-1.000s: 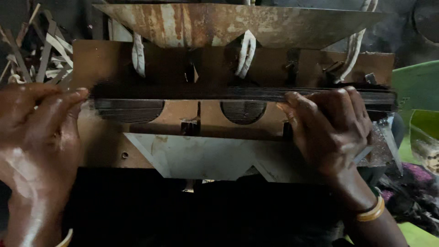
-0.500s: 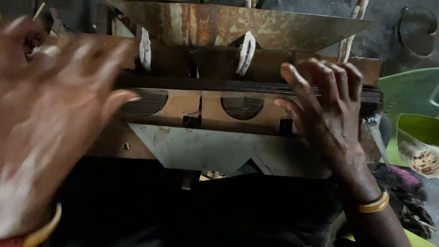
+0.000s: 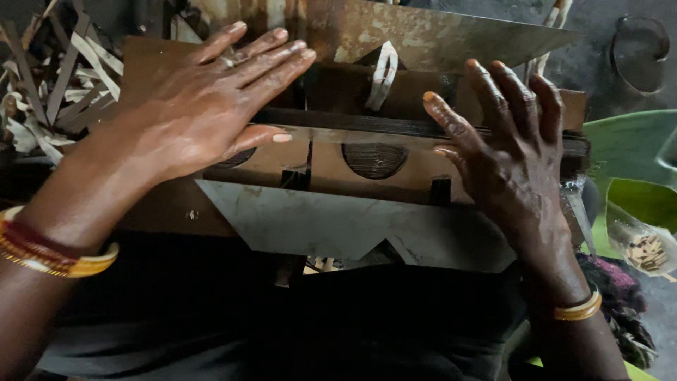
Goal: The person sits on the floor with a wooden jig on their lap, aligning a large bundle of thin dark incense sticks. They press and square the bundle by hand, tap and trim the ends with a knife, and secure it using the white cloth straps on the jig.
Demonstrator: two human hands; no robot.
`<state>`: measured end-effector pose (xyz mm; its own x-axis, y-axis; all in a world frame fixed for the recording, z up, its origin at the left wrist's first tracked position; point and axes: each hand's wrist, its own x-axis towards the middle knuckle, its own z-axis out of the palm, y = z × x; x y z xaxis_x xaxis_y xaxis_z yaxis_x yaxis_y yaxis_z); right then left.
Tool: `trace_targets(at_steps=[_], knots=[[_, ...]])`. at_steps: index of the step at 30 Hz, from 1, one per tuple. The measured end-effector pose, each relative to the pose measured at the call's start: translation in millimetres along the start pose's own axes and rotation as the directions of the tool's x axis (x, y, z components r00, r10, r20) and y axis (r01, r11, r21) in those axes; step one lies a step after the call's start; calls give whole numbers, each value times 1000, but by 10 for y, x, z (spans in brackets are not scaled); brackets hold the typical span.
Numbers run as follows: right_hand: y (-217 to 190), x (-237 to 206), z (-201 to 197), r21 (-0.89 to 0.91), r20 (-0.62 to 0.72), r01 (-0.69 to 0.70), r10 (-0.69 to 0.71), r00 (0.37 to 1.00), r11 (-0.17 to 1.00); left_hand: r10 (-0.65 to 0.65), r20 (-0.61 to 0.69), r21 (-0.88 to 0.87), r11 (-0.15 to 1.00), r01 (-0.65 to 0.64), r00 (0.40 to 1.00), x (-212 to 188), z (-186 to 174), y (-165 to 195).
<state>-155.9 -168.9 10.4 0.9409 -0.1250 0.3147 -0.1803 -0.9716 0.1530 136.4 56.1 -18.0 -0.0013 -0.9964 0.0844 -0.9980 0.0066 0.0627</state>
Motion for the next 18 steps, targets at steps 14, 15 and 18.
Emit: trace_targets(at_steps=[14, 15, 18], knots=[[83, -74, 62, -22, 23, 6, -5, 1000, 1000, -23, -122, -3, 1000, 23, 992, 91, -57, 220], [88, -74, 64, -24, 23, 12, -11, 1000, 1000, -27, -120, 3, 1000, 27, 992, 97, -55, 237], [96, -72, 77, -12, 36, -7, 8, 999, 1000, -34, -127, 25, 999, 38, 991, 95, -63, 265]])
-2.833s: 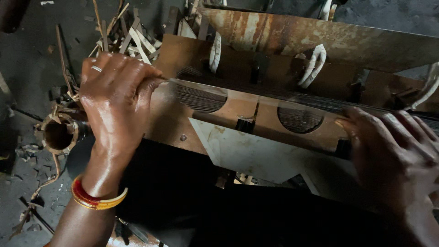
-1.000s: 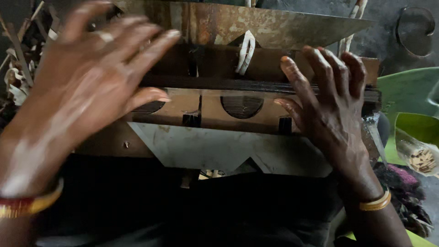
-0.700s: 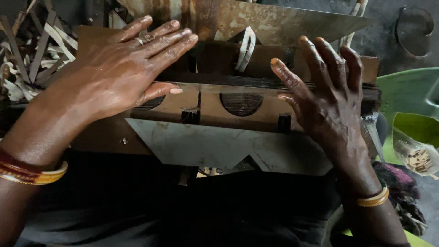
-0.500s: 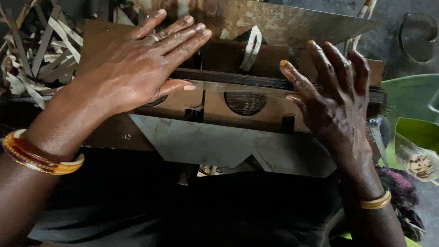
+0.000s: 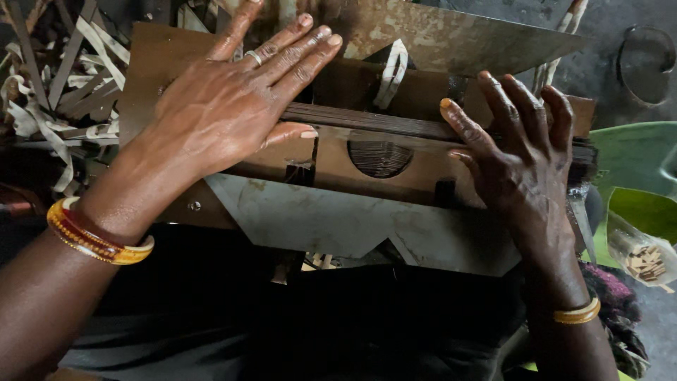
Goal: The person sits on the floor with a wooden jig on their lap, aligning a large bundle of thin dark incense sticks. They press and square the bundle by hand, tap and trim the ends with a knife, and secure it using the white cloth straps on the jig.
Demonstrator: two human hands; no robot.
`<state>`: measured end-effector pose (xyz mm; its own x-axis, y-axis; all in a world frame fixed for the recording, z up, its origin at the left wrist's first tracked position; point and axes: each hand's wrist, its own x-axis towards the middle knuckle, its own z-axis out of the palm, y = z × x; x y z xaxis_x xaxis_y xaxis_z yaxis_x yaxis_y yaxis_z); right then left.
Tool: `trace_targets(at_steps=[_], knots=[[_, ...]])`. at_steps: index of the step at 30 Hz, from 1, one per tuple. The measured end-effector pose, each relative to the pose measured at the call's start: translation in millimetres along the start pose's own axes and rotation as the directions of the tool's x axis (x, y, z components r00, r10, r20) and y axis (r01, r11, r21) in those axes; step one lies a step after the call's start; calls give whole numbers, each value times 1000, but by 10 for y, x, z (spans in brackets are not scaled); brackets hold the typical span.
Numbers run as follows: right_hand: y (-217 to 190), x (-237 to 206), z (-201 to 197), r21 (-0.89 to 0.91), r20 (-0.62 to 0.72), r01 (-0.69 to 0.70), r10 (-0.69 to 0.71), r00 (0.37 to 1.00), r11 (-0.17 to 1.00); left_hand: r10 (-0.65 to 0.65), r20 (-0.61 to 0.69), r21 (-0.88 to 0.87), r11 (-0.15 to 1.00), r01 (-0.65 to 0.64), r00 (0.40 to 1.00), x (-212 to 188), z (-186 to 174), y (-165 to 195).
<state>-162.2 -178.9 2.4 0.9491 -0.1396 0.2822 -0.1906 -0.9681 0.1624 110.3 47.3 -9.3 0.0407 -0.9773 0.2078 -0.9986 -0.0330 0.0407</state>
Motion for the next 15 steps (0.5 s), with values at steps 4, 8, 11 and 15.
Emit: trace_targets(at_steps=[4, 8, 11, 15], knots=[[8, -4, -2, 17, -17, 20, -20, 1000, 1000, -33, 26, 2, 999, 33, 999, -2, -12, 34], [30, -18, 5, 21, -13, 38, -38, 999, 999, -33, 7, 120, 992, 32, 999, -1, -42, 63], [56, -52, 50, 22, -8, 49, -49, 999, 999, -55, 9, 41, 998, 54, 998, -16, -32, 80], [121, -87, 182, 71, -109, 115, -107, 988, 991, -61, 8, 32, 998, 60, 998, -75, 43, 63]])
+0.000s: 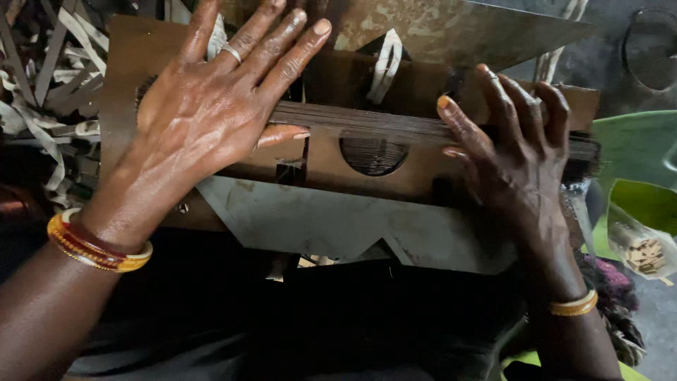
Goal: The person sits on the floor with a wooden jig on their lap, aligning a large bundle of thin dark incense sticks. They press and square the bundle by hand, tap and trim the ends with a knife, and secure it using the white cloth straps on the jig.
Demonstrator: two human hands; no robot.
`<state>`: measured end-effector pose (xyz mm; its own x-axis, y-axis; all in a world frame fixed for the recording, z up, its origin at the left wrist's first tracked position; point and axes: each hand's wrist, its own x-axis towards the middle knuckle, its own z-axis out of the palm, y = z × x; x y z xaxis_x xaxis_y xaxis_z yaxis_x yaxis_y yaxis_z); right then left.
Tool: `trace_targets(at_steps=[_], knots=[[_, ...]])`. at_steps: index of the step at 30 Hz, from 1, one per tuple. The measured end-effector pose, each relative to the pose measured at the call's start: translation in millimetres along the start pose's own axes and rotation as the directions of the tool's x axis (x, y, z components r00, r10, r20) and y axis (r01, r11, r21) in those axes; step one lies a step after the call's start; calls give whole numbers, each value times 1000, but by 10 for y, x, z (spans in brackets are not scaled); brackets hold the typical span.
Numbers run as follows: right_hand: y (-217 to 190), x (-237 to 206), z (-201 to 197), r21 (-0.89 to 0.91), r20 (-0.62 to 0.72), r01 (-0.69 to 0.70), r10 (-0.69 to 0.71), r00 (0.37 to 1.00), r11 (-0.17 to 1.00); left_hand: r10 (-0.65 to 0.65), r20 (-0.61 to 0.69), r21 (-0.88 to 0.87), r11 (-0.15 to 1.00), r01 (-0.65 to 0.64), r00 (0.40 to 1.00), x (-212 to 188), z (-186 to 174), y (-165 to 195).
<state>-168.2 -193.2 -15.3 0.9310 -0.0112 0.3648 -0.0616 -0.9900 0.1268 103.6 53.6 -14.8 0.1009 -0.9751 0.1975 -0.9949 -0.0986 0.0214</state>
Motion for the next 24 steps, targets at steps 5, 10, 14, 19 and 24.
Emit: trace_targets(at_steps=[5, 10, 14, 19, 24], knots=[[24, -63, 17, -119, 82, -31, 41, 996, 992, 39, -64, 253, 967, -22, 997, -2, 14, -18], [-334, -218, -233, -106, 129, -160, 173, 976, 981, 131, -199, 270, 960, -75, 971, -37, -108, 524], [-721, -374, -378, 276, 285, -301, 221, 933, 913, 41, -62, -280, 958, -57, 997, -275, 43, 1273], [-778, -347, -394, 334, 390, -340, 199, 899, 879, -146, 55, -373, 915, 156, 988, -290, 259, 1387], [-850, -269, -359, 236, 482, -415, 265, 835, 879, -183, 227, -393, 881, 262, 957, -185, 149, 1378]])
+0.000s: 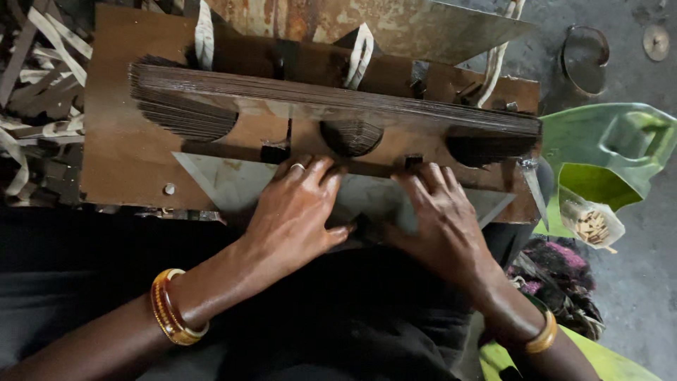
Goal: The person sits on the floor with a wooden jig on their lap, aligning a large bundle of thin dark incense sticks. They press and square the bundle by hand, tap and trim the ends with a knife, and secure it using the white cloth straps on the jig.
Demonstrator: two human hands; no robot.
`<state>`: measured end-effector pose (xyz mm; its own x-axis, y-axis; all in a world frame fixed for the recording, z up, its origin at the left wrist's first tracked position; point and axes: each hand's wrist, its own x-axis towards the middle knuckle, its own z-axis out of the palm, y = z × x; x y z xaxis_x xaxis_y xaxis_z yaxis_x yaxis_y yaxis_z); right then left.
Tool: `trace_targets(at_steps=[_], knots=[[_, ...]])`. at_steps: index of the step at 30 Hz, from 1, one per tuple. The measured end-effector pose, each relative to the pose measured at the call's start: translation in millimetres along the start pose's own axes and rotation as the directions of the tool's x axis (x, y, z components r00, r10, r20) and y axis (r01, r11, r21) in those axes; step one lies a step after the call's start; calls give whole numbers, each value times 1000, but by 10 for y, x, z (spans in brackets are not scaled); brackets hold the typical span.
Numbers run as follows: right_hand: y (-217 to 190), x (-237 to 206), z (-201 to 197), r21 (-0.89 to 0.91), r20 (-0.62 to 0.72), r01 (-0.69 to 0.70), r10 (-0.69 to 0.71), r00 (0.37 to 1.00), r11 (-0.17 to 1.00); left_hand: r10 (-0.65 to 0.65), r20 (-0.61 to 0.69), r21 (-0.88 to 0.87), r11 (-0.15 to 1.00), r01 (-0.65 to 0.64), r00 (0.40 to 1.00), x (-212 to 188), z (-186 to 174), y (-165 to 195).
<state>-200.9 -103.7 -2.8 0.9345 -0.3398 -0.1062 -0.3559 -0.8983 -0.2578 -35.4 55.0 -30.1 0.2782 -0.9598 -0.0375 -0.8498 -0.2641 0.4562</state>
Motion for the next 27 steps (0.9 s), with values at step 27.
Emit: trace_targets(at_steps=[27], knots=[[313, -444, -188, -56, -207, -94, 80, 975, 994, 367, -144, 740, 656, -147, 919, -385, -145, -368]])
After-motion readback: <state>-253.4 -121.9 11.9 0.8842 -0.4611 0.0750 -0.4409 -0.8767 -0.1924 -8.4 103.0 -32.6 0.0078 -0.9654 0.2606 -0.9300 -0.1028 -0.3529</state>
